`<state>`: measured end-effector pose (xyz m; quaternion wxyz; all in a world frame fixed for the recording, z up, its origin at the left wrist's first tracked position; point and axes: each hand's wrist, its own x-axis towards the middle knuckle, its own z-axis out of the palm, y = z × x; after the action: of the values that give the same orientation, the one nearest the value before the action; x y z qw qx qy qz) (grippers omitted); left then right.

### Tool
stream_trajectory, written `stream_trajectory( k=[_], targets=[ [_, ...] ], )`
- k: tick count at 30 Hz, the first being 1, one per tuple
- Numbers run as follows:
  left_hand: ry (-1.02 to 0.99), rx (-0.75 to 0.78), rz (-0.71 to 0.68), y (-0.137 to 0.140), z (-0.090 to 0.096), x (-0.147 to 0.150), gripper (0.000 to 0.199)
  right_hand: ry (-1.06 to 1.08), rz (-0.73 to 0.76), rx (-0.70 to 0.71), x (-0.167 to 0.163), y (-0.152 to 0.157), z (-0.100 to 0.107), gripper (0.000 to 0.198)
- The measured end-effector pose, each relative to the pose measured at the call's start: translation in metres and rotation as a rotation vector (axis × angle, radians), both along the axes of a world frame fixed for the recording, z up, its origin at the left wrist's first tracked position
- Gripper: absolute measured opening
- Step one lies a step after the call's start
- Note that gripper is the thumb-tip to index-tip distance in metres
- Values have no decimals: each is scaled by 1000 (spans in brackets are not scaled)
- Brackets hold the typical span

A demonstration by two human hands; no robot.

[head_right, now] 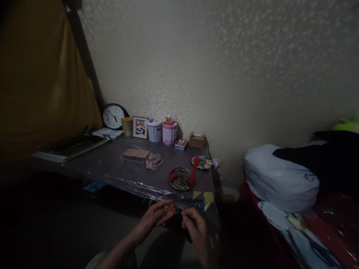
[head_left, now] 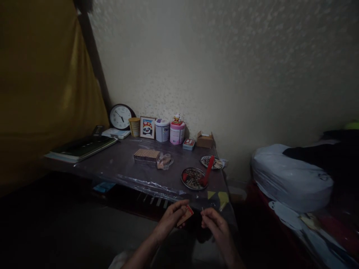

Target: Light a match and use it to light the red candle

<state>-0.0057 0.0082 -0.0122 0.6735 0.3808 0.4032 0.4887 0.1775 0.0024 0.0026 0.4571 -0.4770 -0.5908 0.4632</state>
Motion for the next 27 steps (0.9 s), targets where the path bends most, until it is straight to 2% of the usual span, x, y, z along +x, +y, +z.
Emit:
stream_trajectory(
  k=[4,11,16,19,27],
  targets=[
    [-20,7,42,4,-4,3,51,26,18,55,-13,-5,-6,24],
    [-27,52,87,4,-2,7,43,-112,76,384,-33,-12,-25,12],
    [-33,73,65,8,-7,12,42,-162,64,548,-40,-11,-27,8],
    [-9,90,65,9,-10,13,44,-159,19,580,-42,-9,-27,10],
    [106,169,138,7,-11,12,49,-130,-74,559,-48,-10,-33,16]
  ],
)
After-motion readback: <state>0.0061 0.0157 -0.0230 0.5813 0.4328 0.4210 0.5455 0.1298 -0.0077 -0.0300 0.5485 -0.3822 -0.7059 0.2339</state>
